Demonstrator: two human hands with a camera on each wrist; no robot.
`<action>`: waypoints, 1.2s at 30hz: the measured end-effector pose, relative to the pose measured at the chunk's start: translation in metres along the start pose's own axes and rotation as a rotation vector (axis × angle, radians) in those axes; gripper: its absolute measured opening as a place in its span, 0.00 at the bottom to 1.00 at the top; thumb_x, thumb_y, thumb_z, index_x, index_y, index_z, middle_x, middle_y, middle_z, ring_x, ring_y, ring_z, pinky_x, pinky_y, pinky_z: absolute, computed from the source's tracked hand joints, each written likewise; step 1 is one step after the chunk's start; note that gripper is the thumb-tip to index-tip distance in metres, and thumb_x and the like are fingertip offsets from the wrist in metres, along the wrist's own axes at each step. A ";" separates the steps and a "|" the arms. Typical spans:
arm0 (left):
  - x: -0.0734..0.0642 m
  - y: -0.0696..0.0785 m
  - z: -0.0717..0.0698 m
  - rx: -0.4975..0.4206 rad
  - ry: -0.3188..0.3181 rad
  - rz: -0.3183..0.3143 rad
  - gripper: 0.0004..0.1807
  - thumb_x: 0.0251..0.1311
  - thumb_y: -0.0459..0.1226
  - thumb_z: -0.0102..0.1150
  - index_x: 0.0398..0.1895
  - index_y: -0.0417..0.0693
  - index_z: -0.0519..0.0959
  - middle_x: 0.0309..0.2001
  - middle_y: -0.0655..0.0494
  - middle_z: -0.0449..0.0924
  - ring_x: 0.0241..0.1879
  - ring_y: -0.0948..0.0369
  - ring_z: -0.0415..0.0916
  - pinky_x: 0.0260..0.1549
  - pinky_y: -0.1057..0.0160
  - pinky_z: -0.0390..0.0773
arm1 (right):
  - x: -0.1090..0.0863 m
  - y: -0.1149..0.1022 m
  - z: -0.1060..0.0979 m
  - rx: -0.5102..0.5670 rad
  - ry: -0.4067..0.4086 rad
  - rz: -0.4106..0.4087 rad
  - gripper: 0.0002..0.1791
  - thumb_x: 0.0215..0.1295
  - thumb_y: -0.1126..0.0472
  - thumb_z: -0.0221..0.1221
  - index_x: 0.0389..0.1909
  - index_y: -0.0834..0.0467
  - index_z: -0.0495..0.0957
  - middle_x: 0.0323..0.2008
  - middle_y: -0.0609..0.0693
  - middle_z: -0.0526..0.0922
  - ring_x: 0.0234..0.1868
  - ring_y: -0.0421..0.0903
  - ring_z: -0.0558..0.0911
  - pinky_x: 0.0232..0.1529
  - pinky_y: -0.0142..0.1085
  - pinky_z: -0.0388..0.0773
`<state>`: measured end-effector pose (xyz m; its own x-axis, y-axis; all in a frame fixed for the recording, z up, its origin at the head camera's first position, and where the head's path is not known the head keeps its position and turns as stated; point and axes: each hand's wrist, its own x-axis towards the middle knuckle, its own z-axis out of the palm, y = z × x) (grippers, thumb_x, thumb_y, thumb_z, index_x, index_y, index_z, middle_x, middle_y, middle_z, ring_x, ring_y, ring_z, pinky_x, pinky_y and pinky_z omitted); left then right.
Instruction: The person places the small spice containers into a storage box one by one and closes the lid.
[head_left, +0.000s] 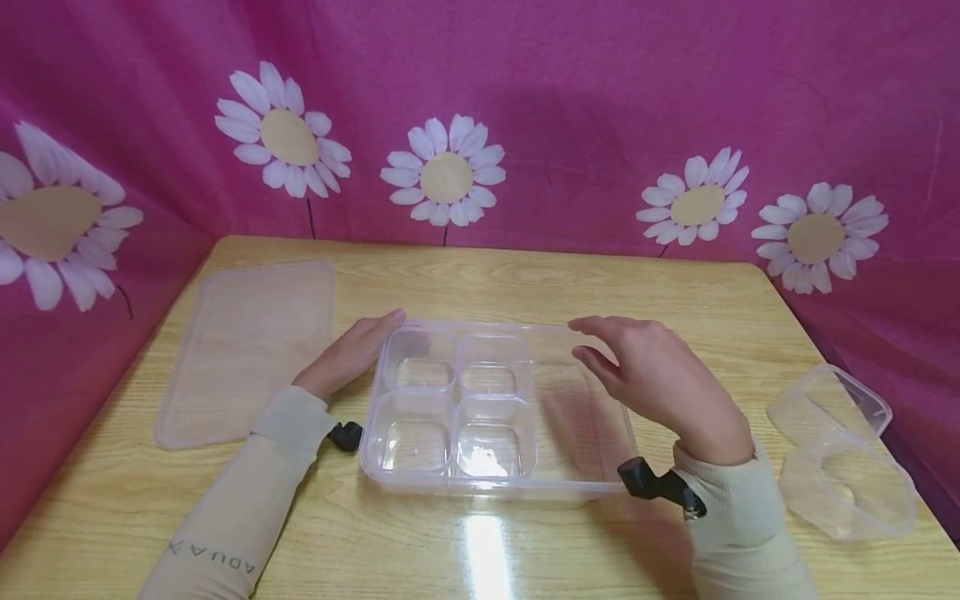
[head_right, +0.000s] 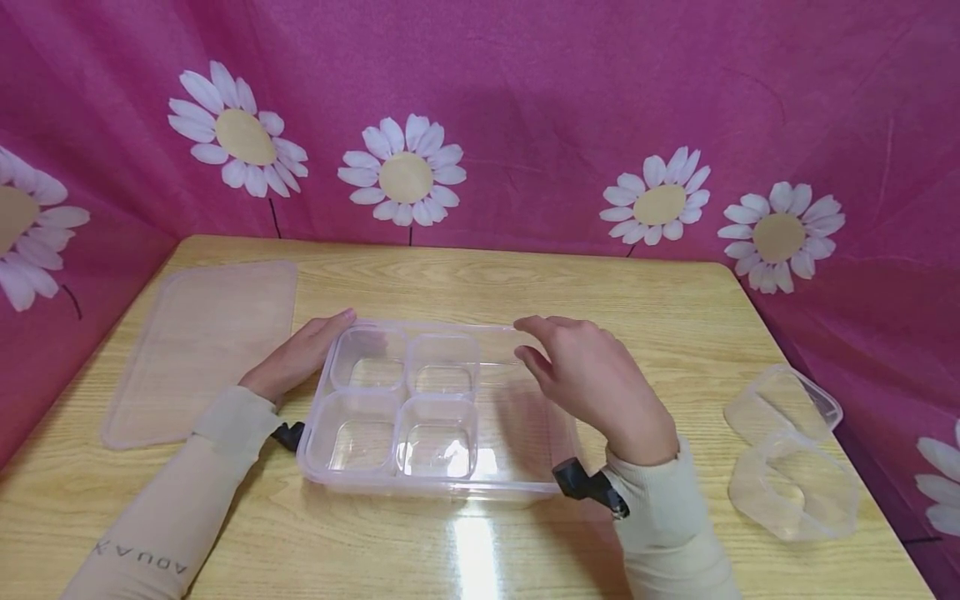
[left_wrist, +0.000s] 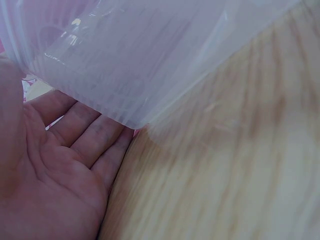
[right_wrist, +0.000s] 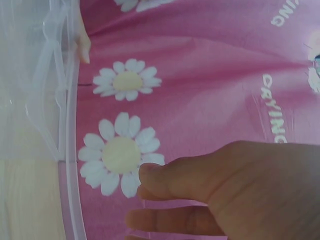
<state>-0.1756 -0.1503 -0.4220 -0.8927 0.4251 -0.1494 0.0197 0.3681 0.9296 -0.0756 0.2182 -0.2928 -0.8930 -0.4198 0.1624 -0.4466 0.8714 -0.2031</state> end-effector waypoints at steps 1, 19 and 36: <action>0.000 0.000 0.000 -0.003 -0.001 0.000 0.40 0.75 0.69 0.32 0.65 0.53 0.80 0.66 0.50 0.81 0.74 0.50 0.70 0.81 0.42 0.54 | 0.000 0.002 -0.001 0.003 -0.001 0.010 0.20 0.72 0.58 0.63 0.62 0.57 0.81 0.53 0.56 0.89 0.43 0.52 0.89 0.52 0.54 0.85; 0.000 0.000 0.000 -0.001 -0.003 -0.007 0.41 0.74 0.70 0.32 0.66 0.54 0.80 0.67 0.50 0.81 0.75 0.50 0.69 0.81 0.42 0.55 | -0.008 0.048 -0.015 0.018 0.004 0.147 0.22 0.75 0.55 0.60 0.65 0.59 0.78 0.58 0.61 0.86 0.52 0.61 0.87 0.55 0.60 0.82; 0.000 0.001 0.000 0.008 0.008 -0.010 0.40 0.75 0.69 0.32 0.65 0.53 0.80 0.67 0.50 0.80 0.75 0.50 0.68 0.82 0.42 0.54 | -0.021 0.099 -0.022 0.010 -0.084 0.419 0.27 0.80 0.46 0.51 0.67 0.61 0.73 0.54 0.70 0.85 0.50 0.65 0.84 0.48 0.61 0.79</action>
<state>-0.1758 -0.1499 -0.4206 -0.8966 0.4145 -0.1560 0.0144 0.3792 0.9252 -0.1001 0.3191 -0.2948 -0.9986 -0.0498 -0.0157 -0.0445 0.9687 -0.2443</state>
